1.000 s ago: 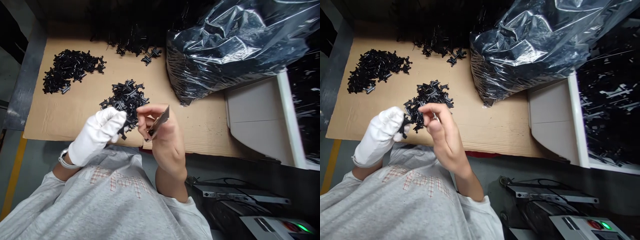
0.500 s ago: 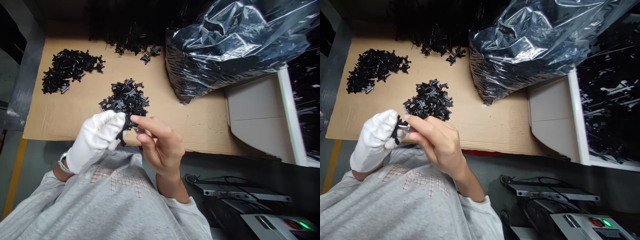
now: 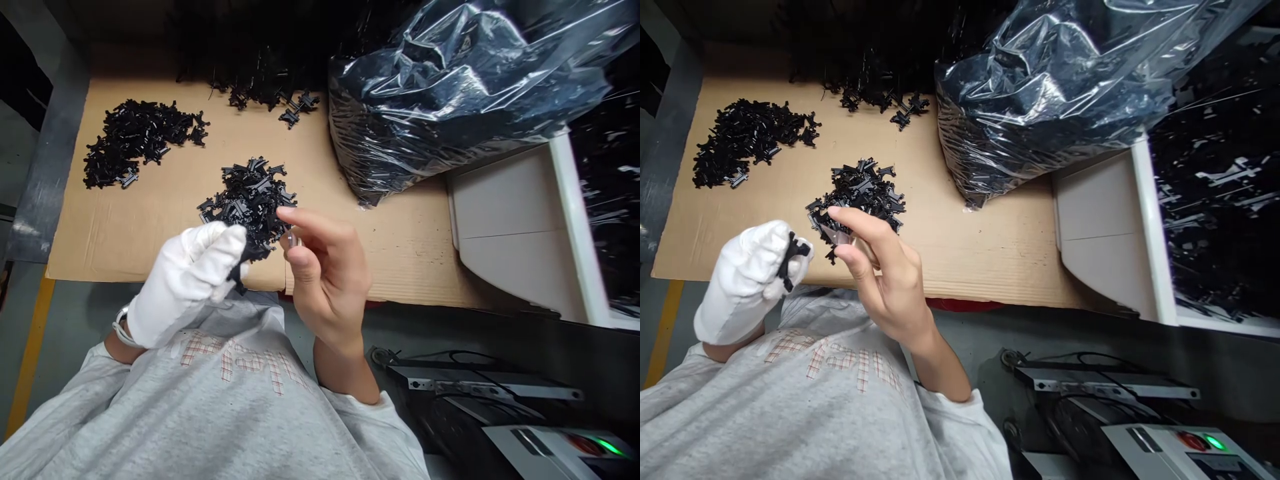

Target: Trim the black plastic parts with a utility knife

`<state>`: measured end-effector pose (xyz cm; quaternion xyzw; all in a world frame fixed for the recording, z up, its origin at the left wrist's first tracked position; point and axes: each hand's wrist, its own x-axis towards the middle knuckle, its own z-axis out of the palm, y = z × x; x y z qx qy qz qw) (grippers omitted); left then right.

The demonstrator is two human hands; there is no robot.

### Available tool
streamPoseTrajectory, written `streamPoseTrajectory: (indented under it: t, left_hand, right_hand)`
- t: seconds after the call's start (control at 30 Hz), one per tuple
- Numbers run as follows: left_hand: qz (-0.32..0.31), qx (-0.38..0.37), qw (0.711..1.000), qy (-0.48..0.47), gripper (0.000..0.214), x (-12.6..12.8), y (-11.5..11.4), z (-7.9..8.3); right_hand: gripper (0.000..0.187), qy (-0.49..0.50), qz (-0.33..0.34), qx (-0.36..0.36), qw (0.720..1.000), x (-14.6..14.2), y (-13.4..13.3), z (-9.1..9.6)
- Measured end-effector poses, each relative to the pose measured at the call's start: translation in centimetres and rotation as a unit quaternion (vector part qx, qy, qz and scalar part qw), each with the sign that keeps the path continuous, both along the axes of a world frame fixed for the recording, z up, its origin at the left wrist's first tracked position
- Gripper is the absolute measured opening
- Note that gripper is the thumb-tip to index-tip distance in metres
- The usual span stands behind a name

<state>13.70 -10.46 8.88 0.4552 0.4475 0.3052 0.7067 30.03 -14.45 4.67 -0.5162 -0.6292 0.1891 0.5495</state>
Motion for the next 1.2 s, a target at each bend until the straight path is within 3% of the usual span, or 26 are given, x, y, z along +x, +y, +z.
streamPoseTrajectory:
  t: [0.1,0.2,0.33,0.4,0.5,0.6,0.67,0.77,0.9,1.0,1.1,1.13,1.2]
  left_hand:
    - [-0.003,0.041,0.999,0.013,0.040,0.4,0.3,-0.2]
    - [-0.006,0.175,0.982,0.074,0.031,1.0,0.5,-1.0]
    - [-0.058,0.376,0.893,0.239,0.022,0.6,1.9,-3.1]
    - [-0.081,0.380,0.837,0.385,0.026,-0.7,3.4,-4.3]
    - [-0.004,0.315,0.749,0.583,0.034,-3.8,6.4,-5.8]
    - [0.070,0.264,0.691,0.669,0.042,-7.2,9.5,-7.1]
    - [0.071,0.262,0.671,0.690,0.045,-8.8,11.2,-7.9]
    - [0.055,0.250,0.665,0.701,0.039,-10.0,12.7,-8.7]
    - [0.028,0.254,0.675,0.692,0.028,-9.7,12.7,-8.6]
    - [0.047,0.287,0.739,0.608,0.026,-8.6,11.3,-7.4]
    - [0.063,0.323,0.823,0.463,0.022,-6.5,8.9,-5.8]
    - [0.045,0.341,0.834,0.431,0.022,-5.6,8.0,-5.3]
    - [-0.018,0.391,0.823,0.412,0.025,-3.4,6.3,-4.4]
  right_hand:
    - [0.035,0.088,0.077,-0.032,0.993,-0.2,0.2,0.5]
    - [0.028,0.128,0.095,-0.081,0.984,-0.3,0.7,1.0]
    - [0.026,0.118,0.094,-0.172,0.973,0.4,2.1,0.3]
    - [0.024,0.077,0.067,-0.202,0.974,1.0,3.3,-0.8]
    - [0.023,0.009,0.013,-0.239,0.971,1.7,5.1,-2.7]
    - [0.025,-0.036,-0.029,-0.250,0.967,1.8,6.5,-4.1]
    - [0.022,-0.044,-0.046,-0.247,0.967,1.7,6.9,-4.5]
    - [0.015,-0.051,-0.070,-0.240,0.967,1.6,6.9,-4.8]
    - [0.018,-0.046,-0.098,-0.220,0.970,2.1,6.2,-4.6]
    - [0.023,-0.017,-0.113,-0.189,0.975,2.3,5.3,-3.6]
    - [0.020,0.046,-0.053,-0.166,0.984,1.5,4.5,-2.2]
    - [0.019,0.066,-0.012,-0.162,0.985,1.1,4.3,-1.7]
    - [0.021,0.080,0.065,-0.162,0.981,0.3,4.1,-1.0]
